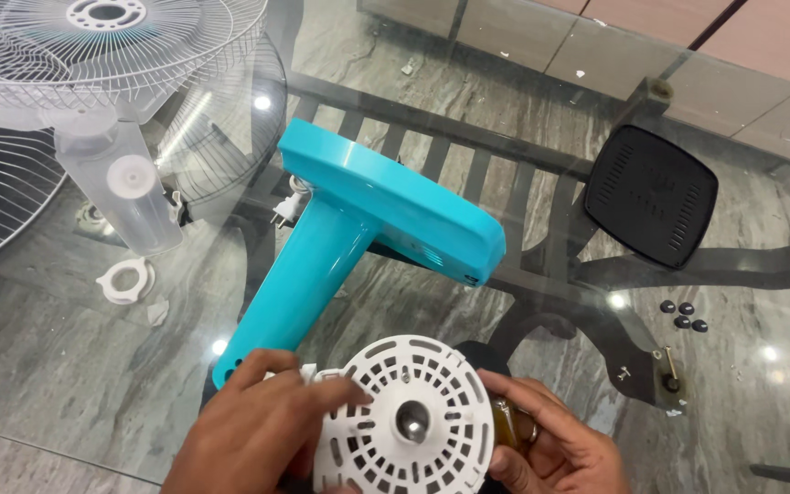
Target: The person assembles a small electric fan by attaching a white plastic base to the turquoise fan body. They insert and tighten multiple screws using a yellow-handled screwdriver, securing the base to the fan stand on a glass table.
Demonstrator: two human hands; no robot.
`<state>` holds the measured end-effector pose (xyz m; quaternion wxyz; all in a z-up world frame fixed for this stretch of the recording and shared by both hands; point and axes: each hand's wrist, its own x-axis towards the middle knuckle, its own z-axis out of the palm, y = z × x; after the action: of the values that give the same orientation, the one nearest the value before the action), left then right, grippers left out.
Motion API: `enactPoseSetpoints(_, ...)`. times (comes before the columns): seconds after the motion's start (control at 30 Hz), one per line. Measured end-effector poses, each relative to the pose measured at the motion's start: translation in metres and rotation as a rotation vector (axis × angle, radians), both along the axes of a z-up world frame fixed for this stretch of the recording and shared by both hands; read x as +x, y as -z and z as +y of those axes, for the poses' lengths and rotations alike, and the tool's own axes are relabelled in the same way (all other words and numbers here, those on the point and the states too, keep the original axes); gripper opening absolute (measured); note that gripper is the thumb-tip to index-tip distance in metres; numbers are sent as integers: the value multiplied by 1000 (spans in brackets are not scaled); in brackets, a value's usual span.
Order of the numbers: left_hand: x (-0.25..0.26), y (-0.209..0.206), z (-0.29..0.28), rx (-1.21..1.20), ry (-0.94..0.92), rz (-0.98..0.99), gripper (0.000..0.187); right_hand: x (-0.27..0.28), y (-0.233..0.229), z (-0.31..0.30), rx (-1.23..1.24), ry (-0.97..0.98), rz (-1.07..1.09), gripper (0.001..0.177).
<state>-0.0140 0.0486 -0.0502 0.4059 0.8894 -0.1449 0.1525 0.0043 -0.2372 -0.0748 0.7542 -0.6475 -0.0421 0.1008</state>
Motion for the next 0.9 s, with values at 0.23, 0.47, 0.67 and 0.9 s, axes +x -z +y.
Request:
enactPoseSetpoints(0.23, 24, -42, -10, -83, 335, -77, 31, -6, -2, 4, 42, -21, -5, 55)
enactPoseSetpoints(0.47, 38, -54, -11, -234, 625, 2, 19, -9, -5, 1, 5, -1, 55, 59)
enactPoseSetpoints(0.67, 35, -46, -25, -265, 460, -15, 12, -7, -5, 2, 40, -45, -26, 56)
enactPoseSetpoints(0.9, 26, -37, -34, -319, 291, 15, 20, -8, -3, 1, 14, -58, -50, 55)
